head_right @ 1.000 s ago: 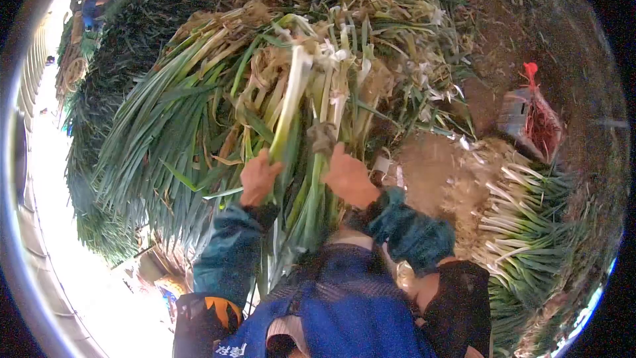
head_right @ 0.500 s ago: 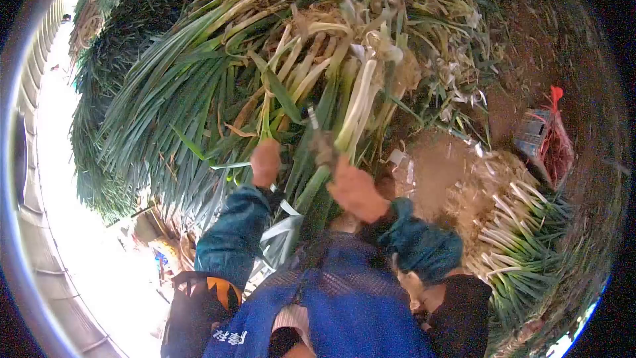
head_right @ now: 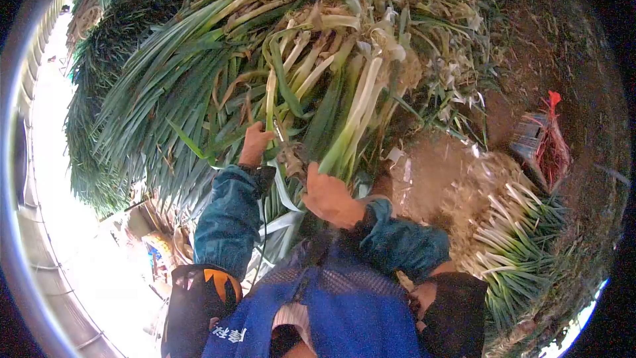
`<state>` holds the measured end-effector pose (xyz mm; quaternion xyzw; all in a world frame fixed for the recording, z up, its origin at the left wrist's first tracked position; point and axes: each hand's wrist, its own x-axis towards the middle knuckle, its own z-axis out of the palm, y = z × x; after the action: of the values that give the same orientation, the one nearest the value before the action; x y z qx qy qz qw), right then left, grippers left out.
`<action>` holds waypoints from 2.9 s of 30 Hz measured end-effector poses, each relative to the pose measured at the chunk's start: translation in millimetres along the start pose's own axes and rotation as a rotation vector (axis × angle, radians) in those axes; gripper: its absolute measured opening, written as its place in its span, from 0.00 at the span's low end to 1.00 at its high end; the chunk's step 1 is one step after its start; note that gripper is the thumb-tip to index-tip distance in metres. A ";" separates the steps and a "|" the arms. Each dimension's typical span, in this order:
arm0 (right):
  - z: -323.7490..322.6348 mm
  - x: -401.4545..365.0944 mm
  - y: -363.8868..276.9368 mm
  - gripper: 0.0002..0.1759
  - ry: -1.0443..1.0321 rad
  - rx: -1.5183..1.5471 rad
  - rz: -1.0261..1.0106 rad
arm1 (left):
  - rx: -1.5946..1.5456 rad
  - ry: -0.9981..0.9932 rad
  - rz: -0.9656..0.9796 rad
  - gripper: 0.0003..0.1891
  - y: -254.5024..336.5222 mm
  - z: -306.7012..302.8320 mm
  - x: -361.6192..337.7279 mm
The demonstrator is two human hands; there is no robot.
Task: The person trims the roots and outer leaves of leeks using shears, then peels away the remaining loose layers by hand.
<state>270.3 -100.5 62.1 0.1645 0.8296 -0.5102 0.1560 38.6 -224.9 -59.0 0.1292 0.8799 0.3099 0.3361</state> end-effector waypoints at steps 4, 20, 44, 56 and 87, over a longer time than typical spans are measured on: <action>9.5 12.1 13.3 0.41 0.034 -0.041 0.070 | -0.029 -0.075 0.180 0.14 -3.9 3.5 -9.3; -5.0 20.1 21.3 0.30 0.127 -0.074 0.037 | -0.236 -0.083 0.113 0.17 -14.5 29.3 -100.8; -14.8 131.1 46.6 0.26 0.316 -0.257 0.027 | -0.117 -0.142 0.018 0.19 -23.0 32.3 -122.4; -26.9 -6.8 23.0 0.30 0.115 -0.062 0.198 | 0.128 -0.133 0.074 0.18 2.6 69.4 -129.2; -2.9 -45.7 58.0 0.36 0.115 0.038 0.110 | 0.607 -0.192 0.223 0.18 51.3 52.2 -15.5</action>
<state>336.1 -78.4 36.7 0.2420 0.8170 -0.5064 0.1325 86.1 -167.9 -49.0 0.3473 0.8770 0.0548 0.3276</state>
